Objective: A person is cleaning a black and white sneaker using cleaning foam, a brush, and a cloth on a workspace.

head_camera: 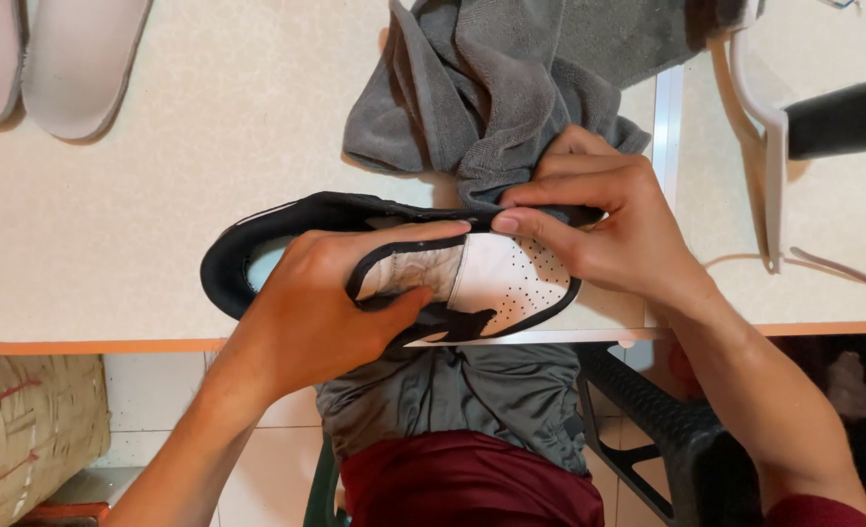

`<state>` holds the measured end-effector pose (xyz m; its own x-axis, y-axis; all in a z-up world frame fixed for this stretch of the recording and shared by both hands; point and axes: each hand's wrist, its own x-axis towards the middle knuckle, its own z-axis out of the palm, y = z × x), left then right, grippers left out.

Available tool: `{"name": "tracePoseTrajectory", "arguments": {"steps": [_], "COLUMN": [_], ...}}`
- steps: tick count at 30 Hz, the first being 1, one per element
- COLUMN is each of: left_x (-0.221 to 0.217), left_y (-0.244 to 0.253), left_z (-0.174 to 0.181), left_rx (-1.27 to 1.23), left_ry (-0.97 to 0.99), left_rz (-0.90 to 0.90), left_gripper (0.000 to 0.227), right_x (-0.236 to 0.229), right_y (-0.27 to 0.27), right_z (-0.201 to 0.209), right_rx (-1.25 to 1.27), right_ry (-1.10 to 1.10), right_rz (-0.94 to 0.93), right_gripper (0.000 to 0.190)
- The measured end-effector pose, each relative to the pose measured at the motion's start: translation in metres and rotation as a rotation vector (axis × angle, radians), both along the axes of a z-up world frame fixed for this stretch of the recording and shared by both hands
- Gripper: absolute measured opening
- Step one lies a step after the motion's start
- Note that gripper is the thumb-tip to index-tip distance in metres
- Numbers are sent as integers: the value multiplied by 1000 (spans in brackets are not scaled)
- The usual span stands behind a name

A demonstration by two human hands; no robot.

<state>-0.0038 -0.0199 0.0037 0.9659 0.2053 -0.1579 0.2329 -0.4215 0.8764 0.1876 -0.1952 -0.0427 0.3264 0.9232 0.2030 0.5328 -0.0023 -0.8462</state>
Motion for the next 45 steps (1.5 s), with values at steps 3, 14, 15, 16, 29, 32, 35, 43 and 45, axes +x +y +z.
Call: {"name": "tracePoseTrajectory", "arguments": {"steps": [3,14,15,16,29,32,35,43,45], "left_x": [-1,0,-1,-2,4,1,4,-6,-7], "left_y": [-2,-1,1,3,7,4,2,-5,-8], "left_z": [3,-5,-4,-3,0,-2,-2,7,13], "left_rx": [-1,-35,-81,-129,-87,-102,-78,-104,-81], "left_ry": [15,34,99,164,120,144,53,37,144], "left_rz": [11,12,-11,-34,-62,-40,-91,-47,-48], "left_gripper": [50,50,52,55,55,57,59,64,66], "right_x": [-3,-23,-24,-25,-14,-21,-18,12,10], "right_y": [-5,-15,-15,-16,-24,-18,-11,-34,-32], "right_z": [9,15,12,10,6,-13,-2,8,14], "right_rx": [37,213,230,249,285,410,351,240,256], "right_ry": [-18,-665,-756,-847,-539,-527,-833,-15,-223], "right_rz": [-42,25,-8,-42,-26,-80,-25,-266,-301], "right_gripper": [13,15,11,12,10,16,11,15,14]}}
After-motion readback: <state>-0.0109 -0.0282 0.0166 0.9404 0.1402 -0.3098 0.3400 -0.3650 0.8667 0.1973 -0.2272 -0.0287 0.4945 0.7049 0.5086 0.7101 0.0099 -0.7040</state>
